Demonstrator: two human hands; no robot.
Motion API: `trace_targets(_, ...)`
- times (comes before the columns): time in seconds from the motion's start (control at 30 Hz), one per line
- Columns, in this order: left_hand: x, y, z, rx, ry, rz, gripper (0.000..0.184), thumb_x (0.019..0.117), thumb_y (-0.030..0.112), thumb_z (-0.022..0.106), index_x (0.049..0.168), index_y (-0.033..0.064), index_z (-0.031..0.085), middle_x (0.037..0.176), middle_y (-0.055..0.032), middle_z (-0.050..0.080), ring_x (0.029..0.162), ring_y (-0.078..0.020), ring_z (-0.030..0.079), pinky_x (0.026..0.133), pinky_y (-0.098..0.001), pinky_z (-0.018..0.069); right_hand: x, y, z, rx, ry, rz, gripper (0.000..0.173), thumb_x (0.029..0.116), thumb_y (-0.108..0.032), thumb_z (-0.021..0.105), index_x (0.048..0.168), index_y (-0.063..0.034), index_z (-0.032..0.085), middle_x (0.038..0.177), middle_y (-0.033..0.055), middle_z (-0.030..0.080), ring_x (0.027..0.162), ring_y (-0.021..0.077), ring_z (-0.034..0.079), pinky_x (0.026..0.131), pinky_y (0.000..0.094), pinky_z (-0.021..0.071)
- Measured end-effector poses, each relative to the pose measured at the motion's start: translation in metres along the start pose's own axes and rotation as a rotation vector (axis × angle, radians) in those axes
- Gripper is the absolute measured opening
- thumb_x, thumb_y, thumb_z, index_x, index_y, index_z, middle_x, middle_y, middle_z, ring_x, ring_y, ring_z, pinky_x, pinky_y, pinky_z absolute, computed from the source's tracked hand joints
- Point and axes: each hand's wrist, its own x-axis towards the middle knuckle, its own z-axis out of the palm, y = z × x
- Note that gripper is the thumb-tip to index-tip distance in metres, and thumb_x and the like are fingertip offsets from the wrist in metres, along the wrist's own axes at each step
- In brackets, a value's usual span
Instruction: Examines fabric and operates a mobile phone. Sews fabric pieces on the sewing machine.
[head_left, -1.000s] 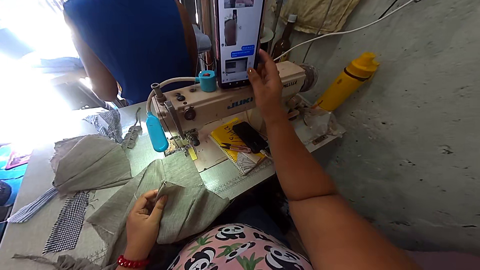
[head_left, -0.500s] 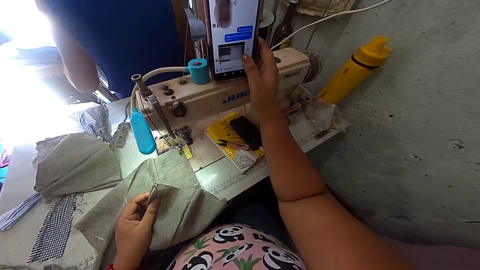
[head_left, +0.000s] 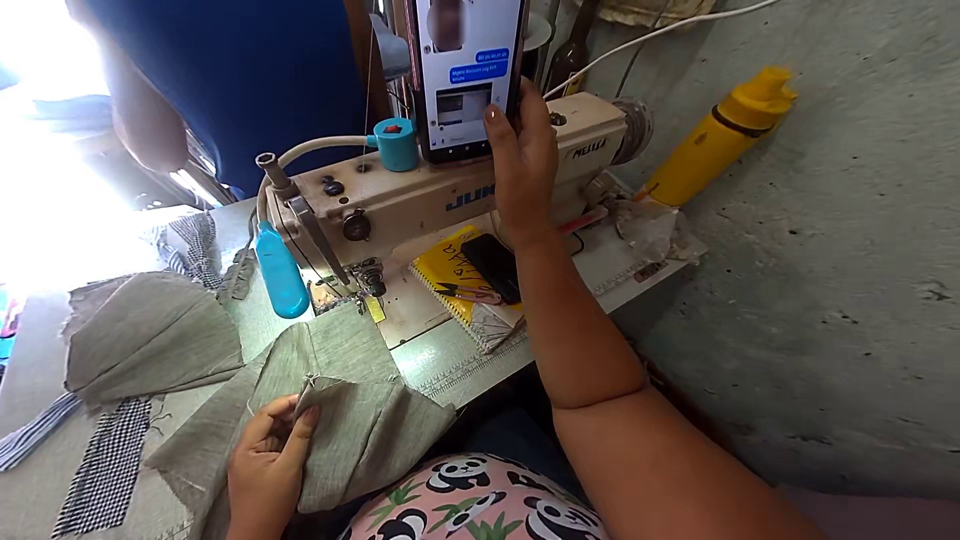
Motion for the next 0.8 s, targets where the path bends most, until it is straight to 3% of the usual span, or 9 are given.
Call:
trace_targets(0.63,-0.0001,-0.0024,-0.0012,0.016,-0.005,0.006,0.019,0.0912,0.012,0.07,0.109,0.0093,0.066,0.093,0.0141,0.068,0.08,0.0066,0.064,0.075,-0.0118,0.0553,-0.0017,0.0025,0.0023,-0.065,0.036,-0.043,0.043,0.1031,-0.025,0.05,0.134,0.0041,0.059,0.109,0.0123,0.072,0.101,0.0161,0.069,0.088,0.0389,0.0569)
trace_targets(0.73,-0.0005,-0.0011,-0.001,0.007,-0.004,-0.004,0.018,0.091,0.012,0.07,0.109,0.0109,0.066,0.092,0.015,0.068,0.08,0.0066,0.064,0.074,-0.0118,0.0553,-0.0021,0.0011,0.0032,-0.042,0.047,-0.031,0.044,0.1036,-0.024,0.051,0.136,0.0044,0.056,0.104,0.0107,0.071,0.093,0.0144,0.069,0.083,0.0369,0.0578)
trace_targets(0.8,-0.0008,-0.0013,-0.0015,0.005,-0.008,-0.005,0.019,0.0911,0.012,0.07,0.109,0.0117,0.066,0.093,0.0155,0.068,0.08,0.0066,0.064,0.074,-0.012,0.0552,-0.0018,-0.002,0.0046,-0.013,0.074,-0.038,0.044,0.1033,-0.02,0.053,0.139,0.0042,0.053,0.102,0.0104,0.069,0.082,0.0131,0.067,0.073,0.0333,0.0583)
